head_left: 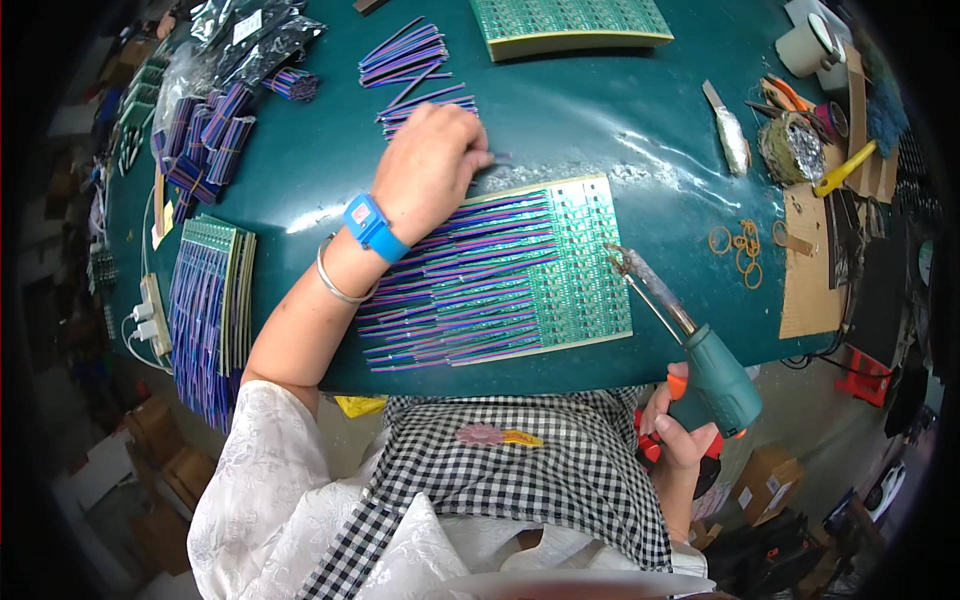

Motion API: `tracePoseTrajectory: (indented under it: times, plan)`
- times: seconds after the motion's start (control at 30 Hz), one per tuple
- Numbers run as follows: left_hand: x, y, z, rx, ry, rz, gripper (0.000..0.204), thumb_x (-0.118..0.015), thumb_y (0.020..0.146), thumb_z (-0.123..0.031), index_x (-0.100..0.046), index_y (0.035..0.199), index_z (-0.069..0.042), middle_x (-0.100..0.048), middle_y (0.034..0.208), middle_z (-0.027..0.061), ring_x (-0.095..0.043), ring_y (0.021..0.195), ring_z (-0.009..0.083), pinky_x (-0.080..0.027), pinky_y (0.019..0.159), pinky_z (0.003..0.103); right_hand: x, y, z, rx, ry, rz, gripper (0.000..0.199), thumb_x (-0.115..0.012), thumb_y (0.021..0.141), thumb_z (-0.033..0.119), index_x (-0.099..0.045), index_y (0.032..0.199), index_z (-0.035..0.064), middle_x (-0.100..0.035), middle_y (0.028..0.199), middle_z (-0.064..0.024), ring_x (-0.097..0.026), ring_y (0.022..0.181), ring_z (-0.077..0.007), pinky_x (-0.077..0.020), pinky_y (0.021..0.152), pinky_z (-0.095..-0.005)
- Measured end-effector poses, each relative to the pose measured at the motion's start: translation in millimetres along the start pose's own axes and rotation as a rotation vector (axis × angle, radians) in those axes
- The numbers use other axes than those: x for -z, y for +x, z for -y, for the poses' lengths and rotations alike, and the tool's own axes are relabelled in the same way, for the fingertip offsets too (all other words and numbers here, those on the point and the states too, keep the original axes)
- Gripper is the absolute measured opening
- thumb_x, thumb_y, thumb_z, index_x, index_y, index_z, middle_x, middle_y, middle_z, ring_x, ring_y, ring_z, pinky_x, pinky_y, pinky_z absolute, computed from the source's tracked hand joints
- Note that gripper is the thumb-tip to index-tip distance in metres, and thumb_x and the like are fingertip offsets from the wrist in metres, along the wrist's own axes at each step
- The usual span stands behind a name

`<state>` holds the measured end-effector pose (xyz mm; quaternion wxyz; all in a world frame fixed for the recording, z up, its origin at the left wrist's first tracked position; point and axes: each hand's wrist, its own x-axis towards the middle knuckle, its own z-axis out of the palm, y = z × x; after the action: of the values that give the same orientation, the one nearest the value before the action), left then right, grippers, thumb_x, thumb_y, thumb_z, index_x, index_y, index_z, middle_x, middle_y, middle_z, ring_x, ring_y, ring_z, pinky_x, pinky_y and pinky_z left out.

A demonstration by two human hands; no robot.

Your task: The person places ribbon wires onto a circuit board and solders them into place using a soldering tool.

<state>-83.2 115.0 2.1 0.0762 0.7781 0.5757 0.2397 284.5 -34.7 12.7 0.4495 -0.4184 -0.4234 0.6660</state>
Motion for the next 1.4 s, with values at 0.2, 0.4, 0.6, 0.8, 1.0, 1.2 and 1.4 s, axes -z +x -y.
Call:
tracePoseTrajectory:
  times: [0.2, 0.4, 0.6, 0.8, 1.0, 1.2, 1.4]
  plan:
    - [12, -5, -48, -0.148, -0.052, -0.133, 0.024, -0.069, 0.077, 0.003, -0.067, 0.101, -0.002, -0.067, 0.083, 0.0119, -0.067, 0.074, 0.0292, -0.054, 0.065, 0.036, 5, -6, 0, -0.042, 0.015, -0.025, 0.060, -0.066, 0.075, 0.000, -0.047, 0.131, -0.0093, -0.053, 0.071, -0.0079, -0.054, 0.058, -0.0159, -0.0469, 0.053, -0.0278]
    - [-7, -50, -77, -0.250, -0.280, 0.107, 0.033, -0.069, 0.070, 0.007, -0.070, 0.102, -0.001, -0.064, 0.088, 0.0091, -0.065, 0.077, 0.0256, -0.054, 0.065, 0.035, 8, -17, 4, -0.079, 0.053, 0.007, 0.062, -0.065, 0.073, -0.007, -0.049, 0.132, -0.0114, -0.059, 0.080, -0.0100, -0.054, 0.060, -0.0151, -0.0450, 0.055, -0.0270]
    - [-25, -60, -72, -0.198, -0.276, 0.036, 0.030, -0.068, 0.070, 0.003, -0.071, 0.099, -0.002, -0.062, 0.087, 0.0075, -0.063, 0.078, 0.0242, -0.053, 0.064, 0.035, 8, -16, -2, -0.083, 0.033, 0.052, 0.058, -0.064, 0.072, -0.008, -0.053, 0.129, -0.0126, -0.062, 0.086, -0.0118, -0.055, 0.062, -0.0148, -0.0437, 0.056, -0.0270]
    - [-24, -63, -75, -0.182, -0.276, 0.056, 0.034, -0.070, 0.066, 0.005, -0.072, 0.099, -0.003, -0.062, 0.087, 0.0070, -0.063, 0.074, 0.0237, -0.053, 0.062, 0.034, 2, -11, -2, -0.115, 0.014, 0.052, 0.059, -0.064, 0.071, -0.009, -0.053, 0.129, -0.0110, -0.061, 0.086, -0.0106, -0.055, 0.063, -0.0144, -0.0441, 0.058, -0.0274]
    - [-23, -66, -77, -0.212, -0.187, 0.063, 0.035, -0.070, 0.064, 0.003, -0.072, 0.099, -0.002, -0.061, 0.085, 0.0058, -0.060, 0.070, 0.0216, -0.051, 0.056, 0.033, -2, -12, -6, -0.206, 0.000, -0.014, 0.055, -0.064, 0.071, -0.008, -0.056, 0.126, -0.0084, -0.061, 0.086, -0.0099, -0.055, 0.066, -0.0148, -0.0439, 0.059, -0.0278]
    - [-24, -67, -77, -0.225, -0.171, 0.053, 0.037, -0.070, 0.064, 0.002, -0.071, 0.100, -0.002, -0.058, 0.082, 0.0051, -0.057, 0.066, 0.0208, -0.048, 0.052, 0.033, 8, -13, -12, -0.133, -0.077, 0.046, 0.051, -0.064, 0.072, -0.007, -0.056, 0.122, -0.0080, -0.060, 0.082, -0.0110, -0.056, 0.064, -0.0158, -0.0444, 0.059, -0.0291]
    - [-25, -68, -78, -0.218, -0.155, 0.051, 0.037, -0.070, 0.065, 0.001, -0.071, 0.101, -0.001, -0.058, 0.082, 0.0053, -0.057, 0.067, 0.0208, -0.048, 0.052, 0.033, 8, -13, -15, -0.154, -0.085, 0.021, 0.046, -0.065, 0.071, -0.007, -0.057, 0.116, -0.0068, -0.060, 0.082, -0.0104, -0.056, 0.064, -0.0162, -0.0453, 0.059, -0.0305]
